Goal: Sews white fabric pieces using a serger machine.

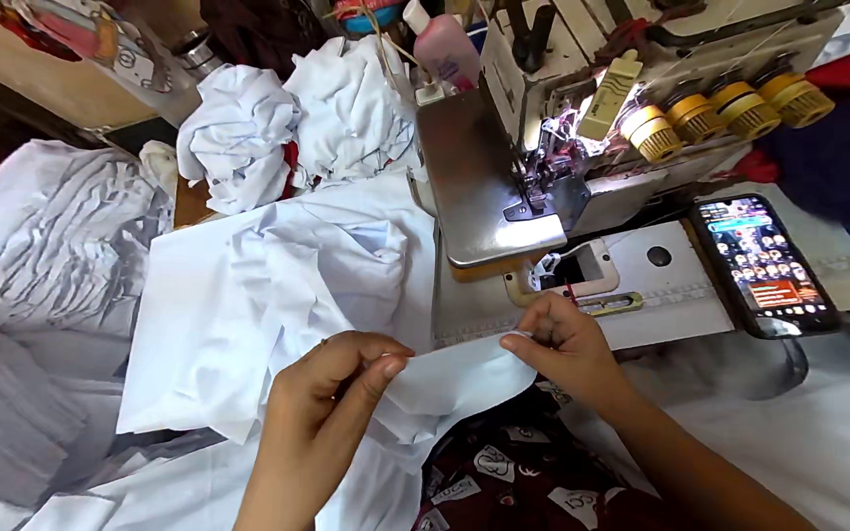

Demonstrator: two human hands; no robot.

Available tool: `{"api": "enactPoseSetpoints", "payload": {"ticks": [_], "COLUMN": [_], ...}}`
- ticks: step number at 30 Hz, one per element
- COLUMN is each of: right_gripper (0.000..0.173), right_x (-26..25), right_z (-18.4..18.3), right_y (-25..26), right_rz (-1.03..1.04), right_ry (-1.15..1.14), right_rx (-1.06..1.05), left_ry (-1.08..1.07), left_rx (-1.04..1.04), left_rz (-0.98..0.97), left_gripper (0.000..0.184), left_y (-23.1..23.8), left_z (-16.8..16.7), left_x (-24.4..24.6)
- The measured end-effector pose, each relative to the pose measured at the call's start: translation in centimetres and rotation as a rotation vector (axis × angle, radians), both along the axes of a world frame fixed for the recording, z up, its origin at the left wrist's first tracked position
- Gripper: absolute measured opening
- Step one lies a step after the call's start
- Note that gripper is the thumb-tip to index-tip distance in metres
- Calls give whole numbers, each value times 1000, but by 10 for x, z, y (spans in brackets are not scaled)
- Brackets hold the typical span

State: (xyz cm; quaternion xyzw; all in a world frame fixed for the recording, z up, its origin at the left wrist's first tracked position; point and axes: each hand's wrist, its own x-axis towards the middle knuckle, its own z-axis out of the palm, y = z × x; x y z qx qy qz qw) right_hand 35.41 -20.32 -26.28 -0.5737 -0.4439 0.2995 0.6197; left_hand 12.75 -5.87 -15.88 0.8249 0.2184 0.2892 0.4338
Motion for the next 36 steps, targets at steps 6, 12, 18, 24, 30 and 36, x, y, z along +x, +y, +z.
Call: {"api": "enactPoseSetpoints", "payload": {"ticks": [6, 12, 18, 24, 30, 36], "right_gripper": [20, 14, 12, 8, 9, 8], "right_x": [1, 10, 12, 17, 26, 33], "right_z": [37, 20, -26, -31, -24, -16], "right_y": [13, 3, -59, -63, -60, -53], "right_rz": [196, 259, 131, 199, 228, 212], "right_ry": [-105, 236, 404, 442, 350, 381], "right_rx": [285, 170, -124, -97, -50, -11], "left_ry": [-302, -358, -59, 28, 281, 165], "left_rx": [306, 827, 717, 752, 841, 761], "left_rz": [121, 42, -87, 17, 141, -40], "left_gripper": [13, 21, 13, 14, 48, 48], "left_y": [34, 68, 28, 14, -17, 8], "left_z": [24, 6, -45, -47, -62, -59], "left_x": [38, 136, 180, 175, 163, 163]}}
